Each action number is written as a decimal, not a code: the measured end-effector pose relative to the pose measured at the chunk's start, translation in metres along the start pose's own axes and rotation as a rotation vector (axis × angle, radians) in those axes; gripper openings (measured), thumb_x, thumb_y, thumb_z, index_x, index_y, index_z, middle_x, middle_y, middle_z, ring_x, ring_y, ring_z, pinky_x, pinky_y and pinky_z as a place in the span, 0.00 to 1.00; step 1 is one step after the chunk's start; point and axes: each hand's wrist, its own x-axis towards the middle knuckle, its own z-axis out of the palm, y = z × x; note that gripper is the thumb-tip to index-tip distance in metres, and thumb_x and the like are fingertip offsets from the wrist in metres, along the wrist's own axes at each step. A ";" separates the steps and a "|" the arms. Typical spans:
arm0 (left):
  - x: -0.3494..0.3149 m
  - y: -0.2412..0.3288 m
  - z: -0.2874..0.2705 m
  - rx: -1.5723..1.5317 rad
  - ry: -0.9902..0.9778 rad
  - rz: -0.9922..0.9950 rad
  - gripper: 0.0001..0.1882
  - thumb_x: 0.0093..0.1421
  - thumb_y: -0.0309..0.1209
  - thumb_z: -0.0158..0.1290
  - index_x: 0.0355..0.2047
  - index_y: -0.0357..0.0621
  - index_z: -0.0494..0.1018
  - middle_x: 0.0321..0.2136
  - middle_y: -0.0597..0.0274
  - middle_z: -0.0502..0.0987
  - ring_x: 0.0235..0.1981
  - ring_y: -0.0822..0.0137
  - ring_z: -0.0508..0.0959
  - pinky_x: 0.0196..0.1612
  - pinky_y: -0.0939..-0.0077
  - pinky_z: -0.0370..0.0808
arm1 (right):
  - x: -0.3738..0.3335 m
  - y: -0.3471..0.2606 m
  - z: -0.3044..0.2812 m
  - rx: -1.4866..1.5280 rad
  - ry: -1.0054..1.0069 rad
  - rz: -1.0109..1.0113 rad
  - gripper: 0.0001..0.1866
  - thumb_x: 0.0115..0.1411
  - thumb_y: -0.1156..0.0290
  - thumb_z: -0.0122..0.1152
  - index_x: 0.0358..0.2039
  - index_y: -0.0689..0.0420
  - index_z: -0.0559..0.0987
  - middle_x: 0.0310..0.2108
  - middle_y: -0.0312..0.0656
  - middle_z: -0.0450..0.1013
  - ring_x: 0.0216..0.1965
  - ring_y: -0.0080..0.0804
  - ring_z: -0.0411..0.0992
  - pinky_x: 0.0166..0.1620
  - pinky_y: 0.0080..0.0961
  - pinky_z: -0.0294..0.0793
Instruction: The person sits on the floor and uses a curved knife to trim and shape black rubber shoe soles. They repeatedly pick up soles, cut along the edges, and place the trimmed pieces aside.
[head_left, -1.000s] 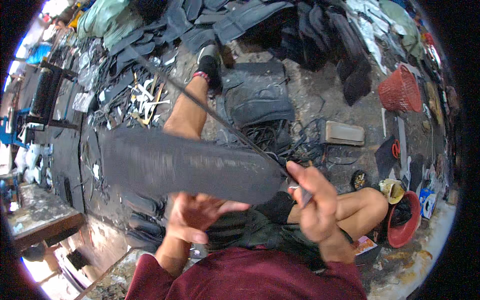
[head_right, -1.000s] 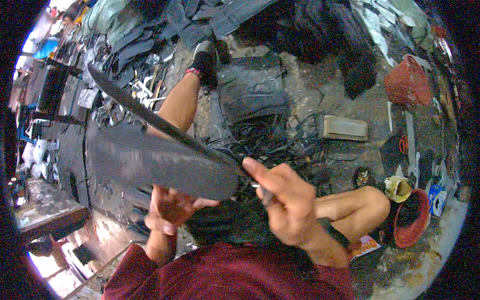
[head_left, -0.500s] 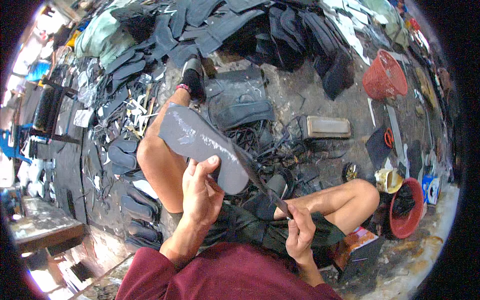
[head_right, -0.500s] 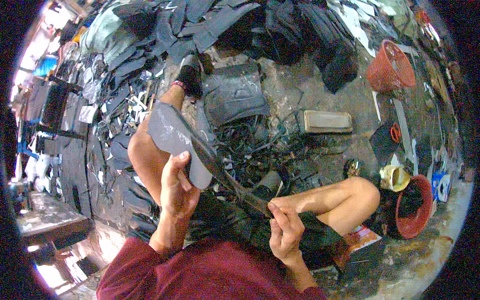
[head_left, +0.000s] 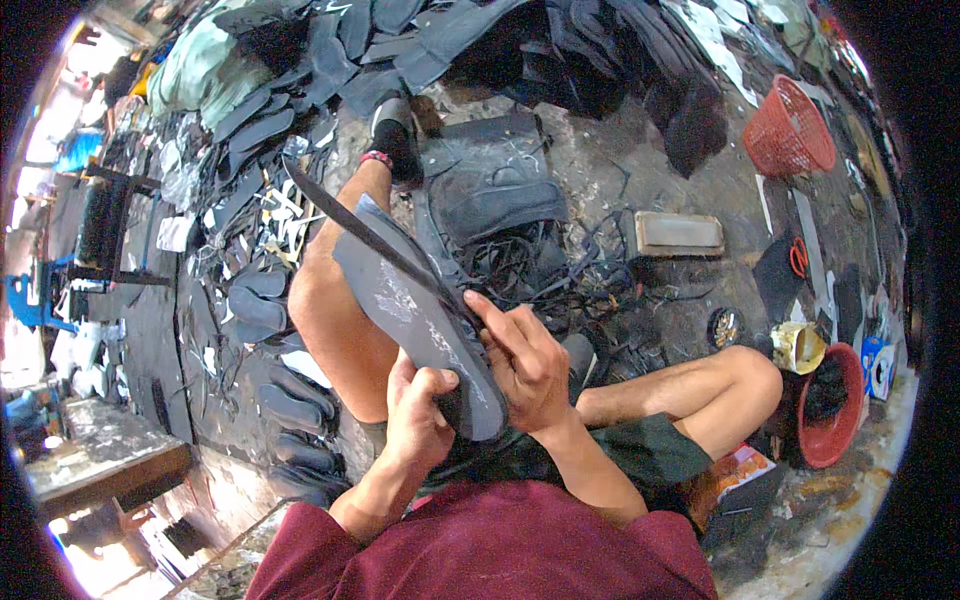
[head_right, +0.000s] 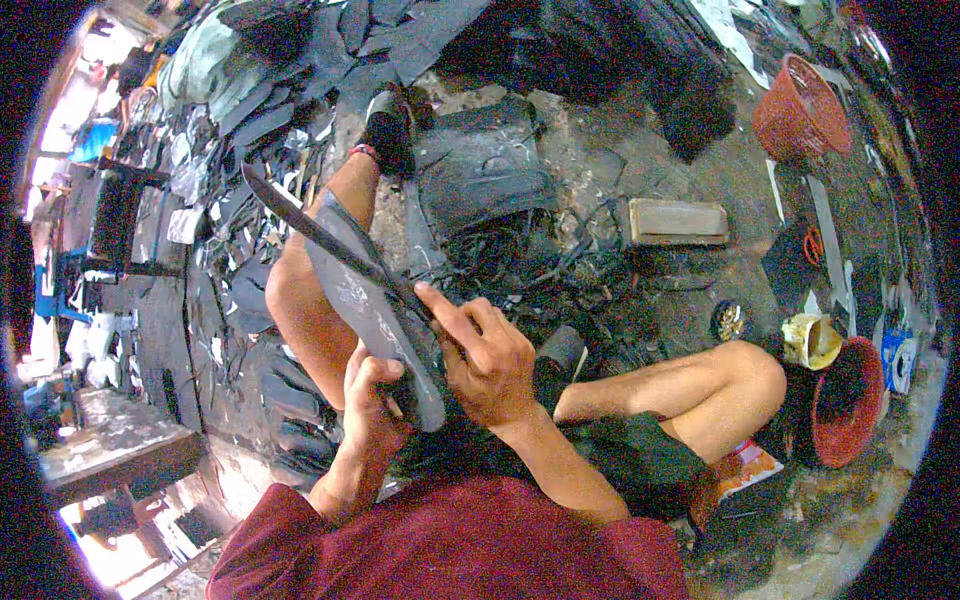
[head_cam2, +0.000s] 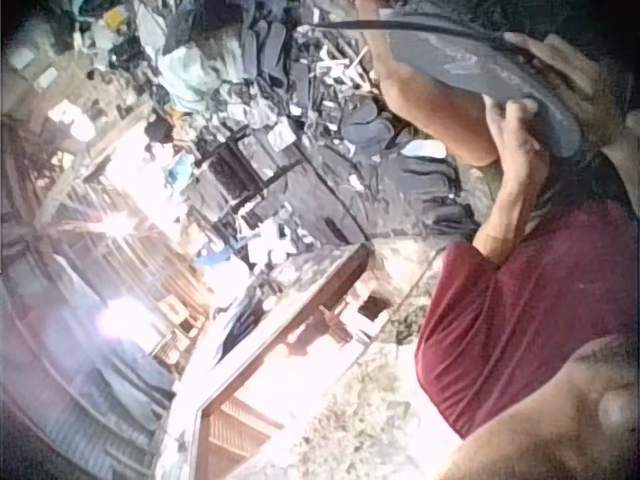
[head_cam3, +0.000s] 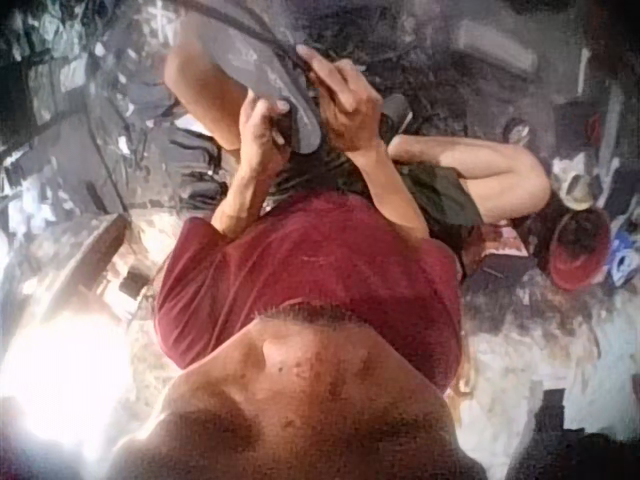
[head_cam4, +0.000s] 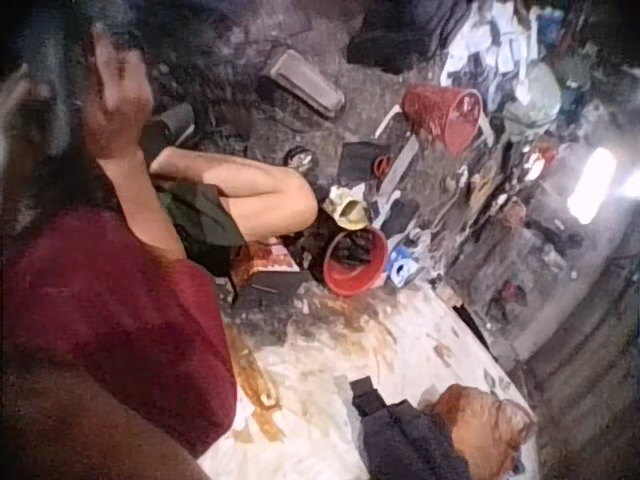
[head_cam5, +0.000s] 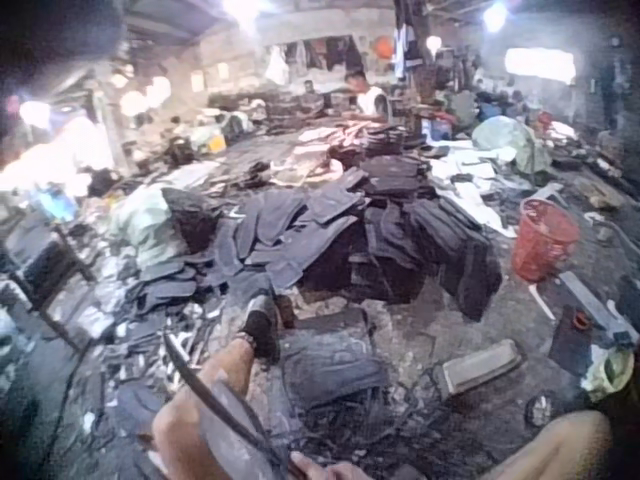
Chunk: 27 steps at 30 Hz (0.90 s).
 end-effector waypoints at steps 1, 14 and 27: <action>0.001 0.001 0.000 0.006 -0.009 0.004 0.26 0.48 0.21 0.47 0.52 0.36 0.64 0.42 0.53 0.76 0.41 0.60 0.80 0.46 0.64 0.81 | 0.009 -0.001 0.003 -0.004 0.001 -0.011 0.26 0.58 0.74 0.61 0.58 0.42 0.77 0.27 0.39 0.69 0.28 0.40 0.73 0.32 0.35 0.74; -0.006 0.008 -0.066 0.353 -0.163 0.175 0.38 0.55 0.40 0.66 0.61 0.36 0.65 0.54 0.56 0.74 0.58 0.61 0.72 0.61 0.65 0.67 | 0.055 -0.036 -0.009 0.202 -0.235 -0.096 0.22 0.65 0.79 0.53 0.60 0.54 0.75 0.26 0.45 0.67 0.27 0.37 0.68 0.34 0.28 0.70; -0.016 0.038 -0.044 0.058 -0.220 -0.045 0.20 0.62 0.39 0.61 0.46 0.35 0.77 0.38 0.59 0.82 0.38 0.70 0.81 0.43 0.73 0.78 | -0.091 0.013 -0.095 -0.074 -0.198 -0.035 0.20 0.55 0.76 0.59 0.50 0.54 0.81 0.34 0.44 0.74 0.33 0.44 0.74 0.36 0.37 0.74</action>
